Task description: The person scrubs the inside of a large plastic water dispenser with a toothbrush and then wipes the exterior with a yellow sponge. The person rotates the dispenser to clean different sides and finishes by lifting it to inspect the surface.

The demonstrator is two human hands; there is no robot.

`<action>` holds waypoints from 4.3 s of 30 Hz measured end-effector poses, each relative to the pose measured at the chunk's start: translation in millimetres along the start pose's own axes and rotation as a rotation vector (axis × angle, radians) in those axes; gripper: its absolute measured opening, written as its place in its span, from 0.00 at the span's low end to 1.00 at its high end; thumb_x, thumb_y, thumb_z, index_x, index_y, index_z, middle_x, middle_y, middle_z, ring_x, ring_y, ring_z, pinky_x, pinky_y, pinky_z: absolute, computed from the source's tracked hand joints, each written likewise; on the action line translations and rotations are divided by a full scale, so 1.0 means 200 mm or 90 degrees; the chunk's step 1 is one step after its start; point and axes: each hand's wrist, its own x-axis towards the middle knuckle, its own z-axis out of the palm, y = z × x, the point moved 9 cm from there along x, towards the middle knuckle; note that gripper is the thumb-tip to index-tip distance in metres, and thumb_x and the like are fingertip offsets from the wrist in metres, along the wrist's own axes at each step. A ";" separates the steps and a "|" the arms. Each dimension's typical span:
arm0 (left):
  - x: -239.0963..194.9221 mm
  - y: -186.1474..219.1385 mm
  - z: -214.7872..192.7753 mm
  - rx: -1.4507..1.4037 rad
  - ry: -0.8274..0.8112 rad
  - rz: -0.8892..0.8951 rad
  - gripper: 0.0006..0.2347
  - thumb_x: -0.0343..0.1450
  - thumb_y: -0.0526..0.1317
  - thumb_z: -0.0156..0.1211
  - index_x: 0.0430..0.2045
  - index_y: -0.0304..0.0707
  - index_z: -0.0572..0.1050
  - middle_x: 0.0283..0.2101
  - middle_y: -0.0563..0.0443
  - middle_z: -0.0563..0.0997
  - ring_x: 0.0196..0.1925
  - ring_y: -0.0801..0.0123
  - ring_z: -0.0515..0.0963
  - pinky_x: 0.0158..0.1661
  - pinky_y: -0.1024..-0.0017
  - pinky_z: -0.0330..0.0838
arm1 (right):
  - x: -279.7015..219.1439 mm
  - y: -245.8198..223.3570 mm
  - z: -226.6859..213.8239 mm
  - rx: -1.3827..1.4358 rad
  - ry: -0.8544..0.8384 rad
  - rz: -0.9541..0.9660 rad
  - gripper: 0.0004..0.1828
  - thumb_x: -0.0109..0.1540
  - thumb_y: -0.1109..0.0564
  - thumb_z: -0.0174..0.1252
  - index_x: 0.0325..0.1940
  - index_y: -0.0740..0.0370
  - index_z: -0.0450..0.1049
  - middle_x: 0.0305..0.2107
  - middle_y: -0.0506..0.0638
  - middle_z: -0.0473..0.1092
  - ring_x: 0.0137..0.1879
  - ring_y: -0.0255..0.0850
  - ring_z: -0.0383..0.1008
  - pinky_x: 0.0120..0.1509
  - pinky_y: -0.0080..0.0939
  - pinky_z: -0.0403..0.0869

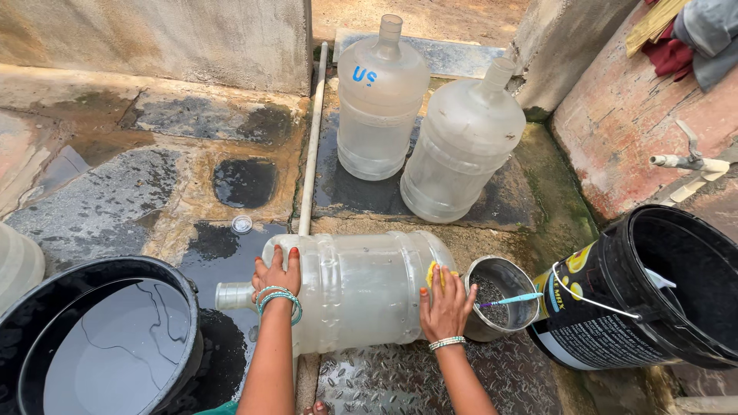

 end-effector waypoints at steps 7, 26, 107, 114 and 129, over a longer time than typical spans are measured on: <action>0.00 0.00 -0.01 0.008 -0.012 -0.002 0.31 0.68 0.71 0.40 0.68 0.73 0.60 0.77 0.44 0.47 0.77 0.46 0.50 0.66 0.35 0.45 | -0.28 -0.96 -0.09 0.299 -0.160 -0.262 0.52 0.68 0.24 0.22 0.81 0.66 0.35 0.79 0.60 0.33 0.83 0.56 0.30 0.82 0.56 0.33; -0.01 0.01 -0.04 0.009 -0.018 -0.014 0.31 0.68 0.71 0.40 0.68 0.74 0.61 0.77 0.45 0.48 0.75 0.43 0.53 0.67 0.39 0.50 | -0.49 -1.08 -0.10 0.313 -0.154 -0.374 0.52 0.66 0.21 0.25 0.83 0.59 0.36 0.79 0.59 0.31 0.83 0.56 0.24 0.83 0.56 0.31; 0.07 0.09 -0.17 -0.075 0.060 0.064 0.23 0.74 0.62 0.44 0.59 0.59 0.73 0.60 0.43 0.75 0.61 0.45 0.74 0.58 0.52 0.66 | -0.12 -0.72 -0.12 0.228 -0.129 -0.112 0.51 0.66 0.22 0.21 0.82 0.57 0.35 0.78 0.63 0.29 0.83 0.59 0.24 0.81 0.60 0.28; 0.09 0.06 -0.17 -0.090 0.095 0.118 0.23 0.74 0.62 0.46 0.57 0.56 0.75 0.59 0.39 0.77 0.62 0.45 0.74 0.59 0.52 0.66 | -0.39 -0.96 -0.12 0.146 -0.008 -0.388 0.48 0.69 0.24 0.28 0.82 0.54 0.30 0.79 0.56 0.27 0.84 0.49 0.22 0.83 0.55 0.30; -0.08 -0.59 -0.35 -0.170 0.368 -0.346 0.39 0.58 0.65 0.76 0.52 0.38 0.64 0.48 0.45 0.71 0.56 0.50 0.68 0.52 0.47 0.66 | -0.04 0.66 0.24 0.869 -0.105 0.573 0.51 0.62 0.19 0.39 0.54 0.70 0.76 0.52 0.71 0.75 0.58 0.59 0.77 0.65 0.52 0.72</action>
